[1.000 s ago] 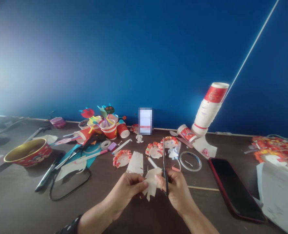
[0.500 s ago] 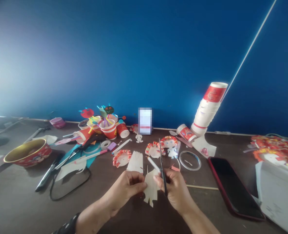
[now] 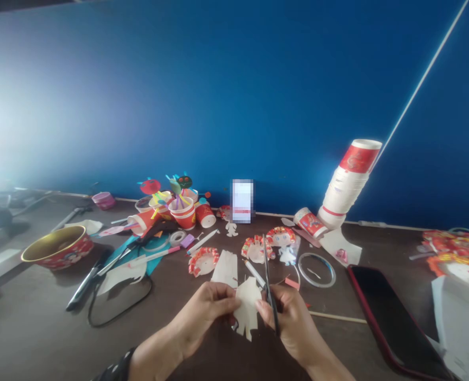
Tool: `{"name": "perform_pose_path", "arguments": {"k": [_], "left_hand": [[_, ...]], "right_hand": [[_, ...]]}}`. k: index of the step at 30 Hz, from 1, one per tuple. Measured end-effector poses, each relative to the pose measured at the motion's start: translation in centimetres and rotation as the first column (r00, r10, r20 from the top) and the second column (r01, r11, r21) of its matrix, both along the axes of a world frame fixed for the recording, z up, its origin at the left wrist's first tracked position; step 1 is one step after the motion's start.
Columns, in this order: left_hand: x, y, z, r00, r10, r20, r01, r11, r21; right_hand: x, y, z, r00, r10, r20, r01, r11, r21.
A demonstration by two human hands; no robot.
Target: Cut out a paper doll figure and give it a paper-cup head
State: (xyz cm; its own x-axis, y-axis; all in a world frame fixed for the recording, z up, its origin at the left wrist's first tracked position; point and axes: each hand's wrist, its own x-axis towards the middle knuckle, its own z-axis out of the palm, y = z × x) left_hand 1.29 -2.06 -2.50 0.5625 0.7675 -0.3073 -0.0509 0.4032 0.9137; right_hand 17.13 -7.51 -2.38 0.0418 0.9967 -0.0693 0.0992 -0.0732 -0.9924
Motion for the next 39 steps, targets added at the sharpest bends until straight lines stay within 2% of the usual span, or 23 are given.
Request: {"name": "perform_pose_path", "arguments": {"k": [3, 6, 9, 11, 13, 14, 15, 17, 19, 24, 27, 28, 29, 32, 35, 37, 39], "left_hand": [[-0.2, 0.4, 0.4, 0.99, -0.04, -0.134, 0.059, 0.988, 0.141], [-1.4, 2.0, 1.3, 0.965, 0.019, -0.263, 0.066, 0.948, 0.311], [-3.6, 4.6, 2.0, 0.929, 0.262, -0.262, -0.113, 0.874, 0.473], [-5.3, 6.6, 2.1, 0.905, 0.368, -0.213, -0.226, 0.84, 0.493], [-7.0, 8.3, 1.7, 0.833, 0.511, -0.215, -0.322, 0.762, 0.562], [-7.8, 9.0, 1.5, 0.788, 0.565, -0.246, -0.33, 0.724, 0.606], [-8.5, 9.5, 1.2, 0.733, 0.604, -0.312, -0.298, 0.698, 0.651], [-9.6, 10.3, 0.7, 0.576, 0.645, -0.502, -0.114, 0.672, 0.732], [-10.2, 10.6, 0.3, 0.503, 0.668, -0.549, -0.064, 0.662, 0.746], [-10.1, 10.5, 0.0, 0.396, 0.701, -0.593, -0.003, 0.647, 0.762], [-9.3, 9.8, 0.3, 0.332, 0.763, -0.555, 0.013, 0.585, 0.811], [-8.9, 9.4, 0.4, 0.315, 0.798, -0.515, 0.022, 0.536, 0.844], [-8.4, 8.9, 0.6, 0.354, 0.795, -0.492, 0.039, 0.513, 0.857], [-6.4, 7.2, 0.9, 0.533, 0.707, -0.465, 0.024, 0.537, 0.843], [-4.4, 5.7, 0.5, 0.674, 0.566, -0.474, 0.055, 0.602, 0.796], [-3.5, 5.1, 0.0, 0.722, 0.5, -0.478, 0.057, 0.646, 0.761], [-2.9, 4.9, -0.7, 0.757, 0.463, -0.462, 0.06, 0.654, 0.754]], "right_hand": [[0.0, 0.0, -0.2, 1.0, -0.013, -0.002, 0.013, 1.0, -0.015], [0.3, 0.1, -0.6, 0.991, -0.13, 0.034, 0.129, 0.991, 0.025], [0.8, 0.4, -1.1, 0.967, -0.251, 0.053, 0.248, 0.967, 0.054], [1.0, 0.6, -1.3, 0.954, -0.292, 0.069, 0.288, 0.956, 0.055], [1.0, 0.7, -1.4, 0.949, -0.302, 0.093, 0.296, 0.953, 0.071], [1.0, 0.7, -1.4, 0.948, -0.299, 0.106, 0.291, 0.953, 0.082], [1.0, 0.7, -1.4, 0.949, -0.293, 0.118, 0.284, 0.955, 0.089], [0.9, 0.7, -1.5, 0.952, -0.276, 0.135, 0.265, 0.96, 0.095], [0.8, 0.7, -1.4, 0.952, -0.271, 0.142, 0.259, 0.961, 0.095], [0.7, 0.7, -1.1, 0.942, -0.294, 0.159, 0.279, 0.954, 0.112], [0.8, 0.8, -1.3, 0.942, -0.293, 0.162, 0.278, 0.954, 0.111], [0.8, 0.8, -1.4, 0.944, -0.289, 0.16, 0.275, 0.956, 0.107], [0.9, 0.8, -1.6, 0.946, -0.284, 0.156, 0.271, 0.957, 0.101], [0.9, 0.8, -2.0, 0.95, -0.274, 0.147, 0.266, 0.961, 0.076], [0.8, 0.8, -1.8, 0.947, -0.279, 0.157, 0.271, 0.96, 0.071], [0.6, 0.7, -1.5, 0.946, -0.279, 0.169, 0.267, 0.96, 0.087], [0.5, 0.6, -1.2, 0.946, -0.273, 0.176, 0.258, 0.961, 0.104]]}}
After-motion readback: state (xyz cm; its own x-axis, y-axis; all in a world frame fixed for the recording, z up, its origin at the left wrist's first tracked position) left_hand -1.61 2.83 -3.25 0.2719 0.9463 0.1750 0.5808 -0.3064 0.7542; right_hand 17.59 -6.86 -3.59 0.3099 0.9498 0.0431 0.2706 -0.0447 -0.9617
